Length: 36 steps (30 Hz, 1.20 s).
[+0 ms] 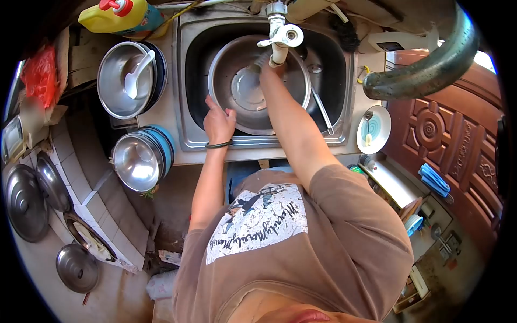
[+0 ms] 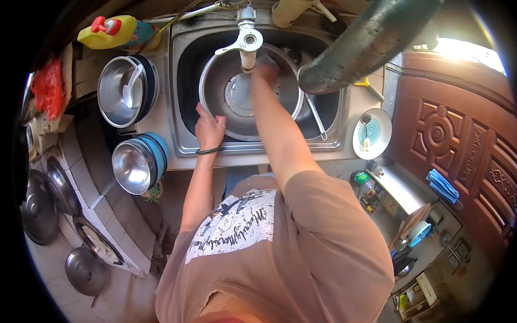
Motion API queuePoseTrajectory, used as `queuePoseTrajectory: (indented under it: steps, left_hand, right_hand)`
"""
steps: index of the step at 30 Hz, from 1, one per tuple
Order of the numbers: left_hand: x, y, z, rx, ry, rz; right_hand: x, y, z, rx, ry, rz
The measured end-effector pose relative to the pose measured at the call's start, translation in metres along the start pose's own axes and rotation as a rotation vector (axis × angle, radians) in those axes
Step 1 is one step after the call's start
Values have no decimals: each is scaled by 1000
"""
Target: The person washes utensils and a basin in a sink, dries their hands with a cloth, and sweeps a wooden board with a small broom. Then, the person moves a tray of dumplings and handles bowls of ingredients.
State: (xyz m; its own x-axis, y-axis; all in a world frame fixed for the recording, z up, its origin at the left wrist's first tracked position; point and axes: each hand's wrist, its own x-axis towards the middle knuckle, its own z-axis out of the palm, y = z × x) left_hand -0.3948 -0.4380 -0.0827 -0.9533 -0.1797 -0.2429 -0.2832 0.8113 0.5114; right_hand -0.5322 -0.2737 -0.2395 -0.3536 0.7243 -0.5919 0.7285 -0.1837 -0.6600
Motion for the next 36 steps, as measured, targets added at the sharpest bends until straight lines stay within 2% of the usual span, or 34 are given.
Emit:
queuePoseTrajectory:
  steps: [1,2,3,4,6,8,9,12,13,15,17,20,23,24,25,27,29,30,31,33,36]
  left_hand:
    - [2,1,-5,11,-34,7]
    - [5,-2,-6,16,0,23]
    - [9,-7,-6,21,28,39]
    - [11,-10,-7,22,50,60]
    - [14,-11,-10,17,59,27]
    - [9,-12,-13,-65,69,34]
    - [9,-10,-13,-85,75,15]
    - [11,-9,-2,-2,26,38]
    - [12,-7,-1,7,34,73]
    - [17,-8,-2,-8,56,80]
    - [19,-10,-14,19,72,85]
    - [17,-9,-16,22,94,96]
    - [15,-15,-7,19,93,99]
    - [15,-18,-6,15,89,112]
    - [15,-19,-6,8,80,103]
    - [18,-19,-6,-1,62,96]
    - [16,-16,-10,-17,140,125]
    - [12,-16,-14,-20,171,142]
    - [13,-13,-16,46,93,59]
    - [17,-14,-13,10,95,105]
    - [17,-15,-7,26,35,42]
  right_hand:
    - [-29,-31,9,-100,-168,-48]
    - [-61,-36,17,-250,-307,-206]
    - [-91,-40,25,-375,-426,-382]
    - [-116,-27,23,-548,-504,-666]
    - [-132,2,-34,-794,-1127,-1113]
    - [-100,22,-84,-1087,-1456,-1030]
    - [-76,2,-113,-1266,-1470,-1178]
    - [27,-21,-119,-1601,-809,-1529]
    - [40,-71,-99,-1494,-1024,-1378]
    - [60,-100,-63,-724,-1470,-1204]
    - [12,-147,-70,-979,-1402,-1492]
    - [60,-65,-86,-1246,-1127,-1572]
    - [-58,-23,-169,-1389,-1314,-1085]
    - [-70,9,-158,-1238,-1515,-1011]
    - [-89,26,-142,-1015,-1515,-926]
    - [-111,19,-97,-774,-1216,-1292]
    - [-74,2,-59,-1077,-842,-1201]
    - [-68,11,-60,-1121,-733,-1190]
    - [-62,19,-62,-1164,-626,-1173]
    - [-36,52,-111,-1083,-532,-1283]
    - [-95,35,-125,-1091,-1088,-1229]
